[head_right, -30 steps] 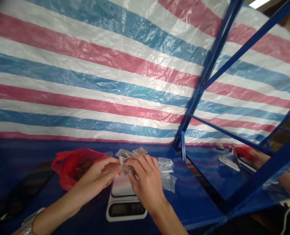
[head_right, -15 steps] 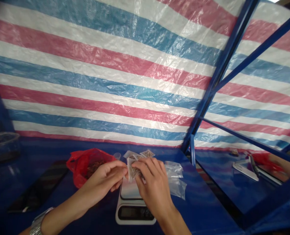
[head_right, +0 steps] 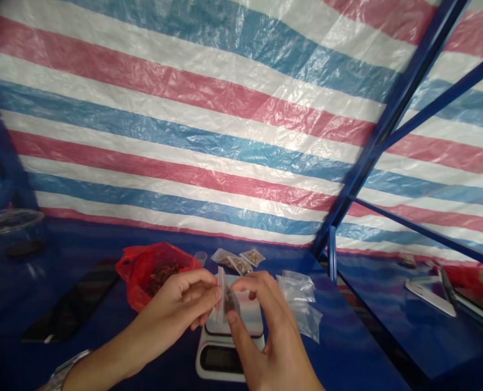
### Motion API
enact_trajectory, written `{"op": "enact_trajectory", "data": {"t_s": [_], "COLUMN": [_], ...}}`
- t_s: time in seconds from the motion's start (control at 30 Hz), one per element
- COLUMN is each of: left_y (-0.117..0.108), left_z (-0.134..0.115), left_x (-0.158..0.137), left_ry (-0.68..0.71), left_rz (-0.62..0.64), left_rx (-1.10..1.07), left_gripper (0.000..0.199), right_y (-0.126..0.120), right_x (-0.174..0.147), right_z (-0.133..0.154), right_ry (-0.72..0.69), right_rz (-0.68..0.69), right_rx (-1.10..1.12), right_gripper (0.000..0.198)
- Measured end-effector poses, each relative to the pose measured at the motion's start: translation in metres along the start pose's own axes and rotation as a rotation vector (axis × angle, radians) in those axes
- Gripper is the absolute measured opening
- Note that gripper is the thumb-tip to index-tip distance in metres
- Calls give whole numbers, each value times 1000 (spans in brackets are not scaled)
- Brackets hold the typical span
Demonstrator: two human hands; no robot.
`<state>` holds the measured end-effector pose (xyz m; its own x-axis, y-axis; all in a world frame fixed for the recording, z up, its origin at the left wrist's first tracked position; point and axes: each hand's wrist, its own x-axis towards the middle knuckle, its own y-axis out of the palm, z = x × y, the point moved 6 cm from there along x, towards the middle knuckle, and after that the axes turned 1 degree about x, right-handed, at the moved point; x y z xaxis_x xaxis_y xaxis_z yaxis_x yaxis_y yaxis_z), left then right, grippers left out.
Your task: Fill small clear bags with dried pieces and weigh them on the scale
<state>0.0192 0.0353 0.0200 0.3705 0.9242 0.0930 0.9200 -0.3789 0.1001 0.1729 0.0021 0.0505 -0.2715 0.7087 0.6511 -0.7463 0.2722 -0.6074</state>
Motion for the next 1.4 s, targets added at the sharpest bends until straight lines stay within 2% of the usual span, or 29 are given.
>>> {"op": "enact_trajectory", "data": {"t_s": [0.07, 0.3, 0.43, 0.57, 0.73, 0.8, 0.9, 1.0, 1.1, 1.17, 1.27, 1.33, 1.4], "left_y": [4, 9, 7, 9, 3, -7, -33, -65, -88, -101, -125, -141, -146], "left_z": [1, 14, 15, 13, 3, -6, -23, -29, -22, -12, 7, 15, 15], "left_x": [-1, 0, -2, -8, -15, -15, -11, -6, 1, 4, 4, -3, -12], "left_ry": [-32, -120, -132, -78, 19, 63, 175, 245, 260, 233, 150, 133, 181], "left_rz": [12, 55, 63, 45, -69, -117, -241, -351, -341, -335, -453, -628, -758], "left_rx": [-15, -43, -10, 74, 155, 172, 141, -2, -116, -115, 45, 227, 444], "left_gripper": [33, 36, 33, 29, 25, 22, 22, 22, 17, 17, 16, 11, 18], "right_y": [5, 24, 31, 30, 13, 16, 30, 54, 93, 118, 138, 142, 144], "right_x": [0, -8, -10, -2, 8, 14, 27, 46, 70, 85, 105, 117, 124], "right_z": [-1, -28, -34, -24, -9, -4, -1, -8, -17, -19, -25, -29, -30], "right_ry": [110, 398, 484, 445, 354, 325, 287, 355, 484, 545, 525, 441, 364], "right_rz": [22, 158, 220, 108, -245, -260, -237, -216, -25, 115, 172, 135, 101], "right_rx": [107, 374, 491, 378, 196, 201, 256, 365, 589, 735, 760, 648, 488], "right_gripper": [4, 21, 30, 28, 26, 26, 23, 35, 40, 40, 41, 42, 42]}}
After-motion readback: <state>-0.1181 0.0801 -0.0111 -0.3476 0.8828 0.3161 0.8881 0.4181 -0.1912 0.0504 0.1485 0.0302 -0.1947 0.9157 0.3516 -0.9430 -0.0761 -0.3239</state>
